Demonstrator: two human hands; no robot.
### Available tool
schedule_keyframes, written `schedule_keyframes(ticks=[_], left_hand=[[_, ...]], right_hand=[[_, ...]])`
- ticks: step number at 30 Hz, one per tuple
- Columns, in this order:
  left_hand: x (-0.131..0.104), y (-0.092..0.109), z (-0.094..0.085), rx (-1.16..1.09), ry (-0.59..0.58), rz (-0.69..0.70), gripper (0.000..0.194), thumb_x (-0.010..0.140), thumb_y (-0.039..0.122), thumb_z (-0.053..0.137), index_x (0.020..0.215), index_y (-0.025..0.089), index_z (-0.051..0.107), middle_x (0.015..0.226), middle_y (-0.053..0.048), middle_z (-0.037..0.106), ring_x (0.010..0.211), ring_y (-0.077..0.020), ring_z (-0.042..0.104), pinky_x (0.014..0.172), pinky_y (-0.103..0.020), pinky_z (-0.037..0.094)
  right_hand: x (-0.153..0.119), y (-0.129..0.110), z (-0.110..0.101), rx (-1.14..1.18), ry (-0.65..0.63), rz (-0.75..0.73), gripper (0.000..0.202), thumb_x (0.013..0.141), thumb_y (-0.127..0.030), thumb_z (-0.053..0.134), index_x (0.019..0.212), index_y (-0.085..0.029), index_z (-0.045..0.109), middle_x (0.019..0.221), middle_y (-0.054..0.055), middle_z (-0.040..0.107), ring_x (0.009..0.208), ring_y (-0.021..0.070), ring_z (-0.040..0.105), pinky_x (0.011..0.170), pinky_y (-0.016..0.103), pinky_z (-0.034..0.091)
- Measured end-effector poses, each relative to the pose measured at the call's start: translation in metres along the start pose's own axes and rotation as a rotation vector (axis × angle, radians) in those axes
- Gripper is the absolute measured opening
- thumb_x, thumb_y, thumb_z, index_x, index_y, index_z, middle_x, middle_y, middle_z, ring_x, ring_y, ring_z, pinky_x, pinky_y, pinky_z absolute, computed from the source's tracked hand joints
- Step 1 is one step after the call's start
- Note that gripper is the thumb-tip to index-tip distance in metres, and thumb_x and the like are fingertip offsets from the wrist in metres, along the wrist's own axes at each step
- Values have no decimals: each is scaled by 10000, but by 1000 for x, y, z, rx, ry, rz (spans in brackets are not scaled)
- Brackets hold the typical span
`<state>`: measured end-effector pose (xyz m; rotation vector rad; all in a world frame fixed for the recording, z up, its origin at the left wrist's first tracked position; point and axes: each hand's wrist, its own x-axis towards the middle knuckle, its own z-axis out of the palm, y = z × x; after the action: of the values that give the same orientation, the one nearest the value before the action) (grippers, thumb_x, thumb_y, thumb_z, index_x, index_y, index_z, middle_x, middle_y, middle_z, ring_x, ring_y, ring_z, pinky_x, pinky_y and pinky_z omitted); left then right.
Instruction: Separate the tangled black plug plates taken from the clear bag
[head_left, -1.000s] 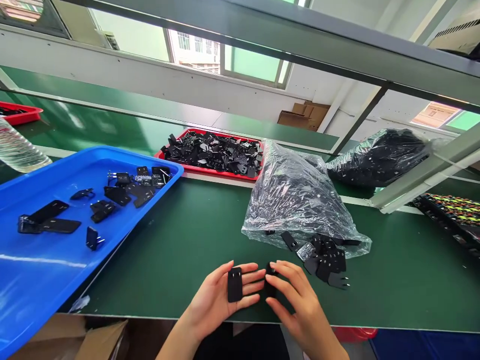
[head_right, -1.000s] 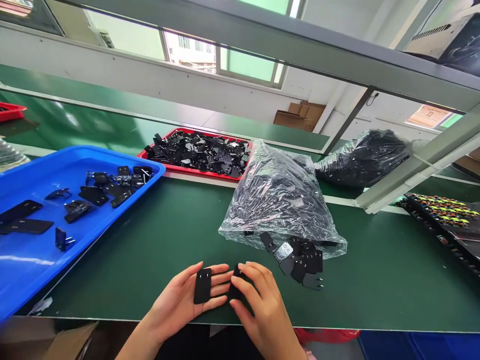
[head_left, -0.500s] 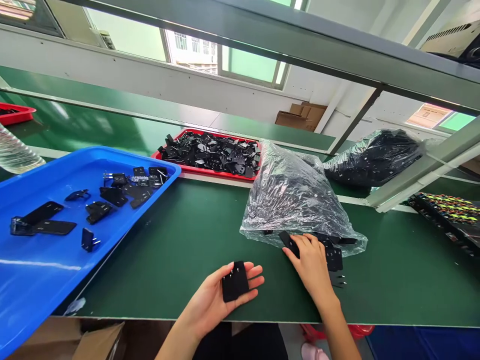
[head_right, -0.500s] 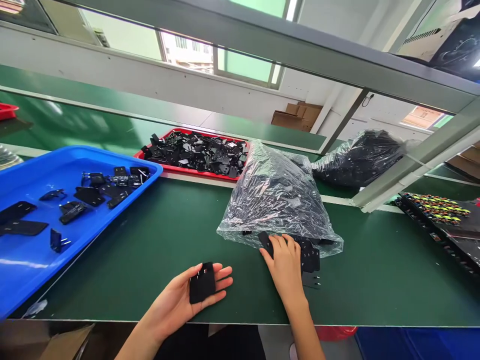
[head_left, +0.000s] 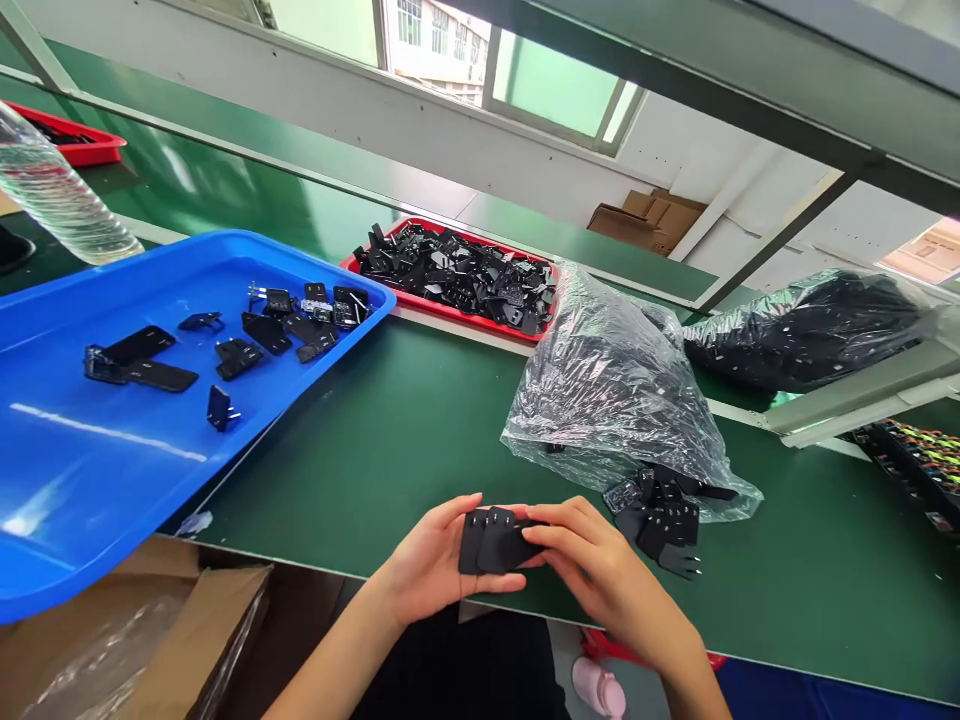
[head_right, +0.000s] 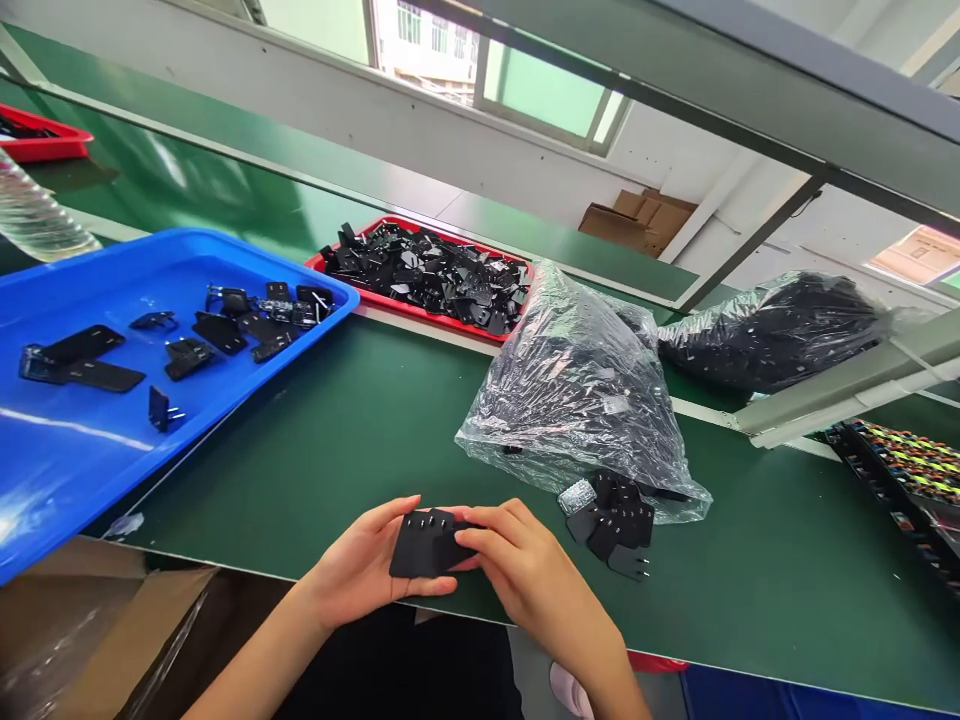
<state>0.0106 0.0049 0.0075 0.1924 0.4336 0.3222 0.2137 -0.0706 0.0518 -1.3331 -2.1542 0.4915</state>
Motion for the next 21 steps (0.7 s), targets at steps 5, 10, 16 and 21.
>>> schedule_keyframes(ticks=[5,10,16,21], left_hand=[[2,-2,1,-56,-7,47,380,906,305,462,1075,44,681,1101,-175,683,1116,-336,604,1010,-465,392],[5,-5,1,-52,-12,99,364,884,223,444,1113,51,667,1180,-173,649,1174,-294,559,991,-383,396],[3,-4,-4,-76,-114,97,400,862,214,423,1160,53,637,1164,-172,653,1156,-287,565,1006,-418,377],[4,-5,-9,-115,-200,29,406,861,242,407,1128,35,634,1123,-175,669,1096,-285,594,1002,-471,376]], right_hand=[[2,-1,17,-19,98,148,352,938,-185,486,1283,-251,519,1258,97,579,1148,216,560,949,408,527],[1,-9,55,-76,338,374,425,862,-322,639,1251,-205,515,1134,114,605,1033,257,587,854,422,548],[1,-6,38,-15,165,237,533,888,-246,582,1389,-259,402,1188,96,595,988,229,573,838,404,547],[-4,-5,14,17,-35,169,614,898,-197,545,1453,-305,308,1285,64,566,1131,245,484,929,449,510]])
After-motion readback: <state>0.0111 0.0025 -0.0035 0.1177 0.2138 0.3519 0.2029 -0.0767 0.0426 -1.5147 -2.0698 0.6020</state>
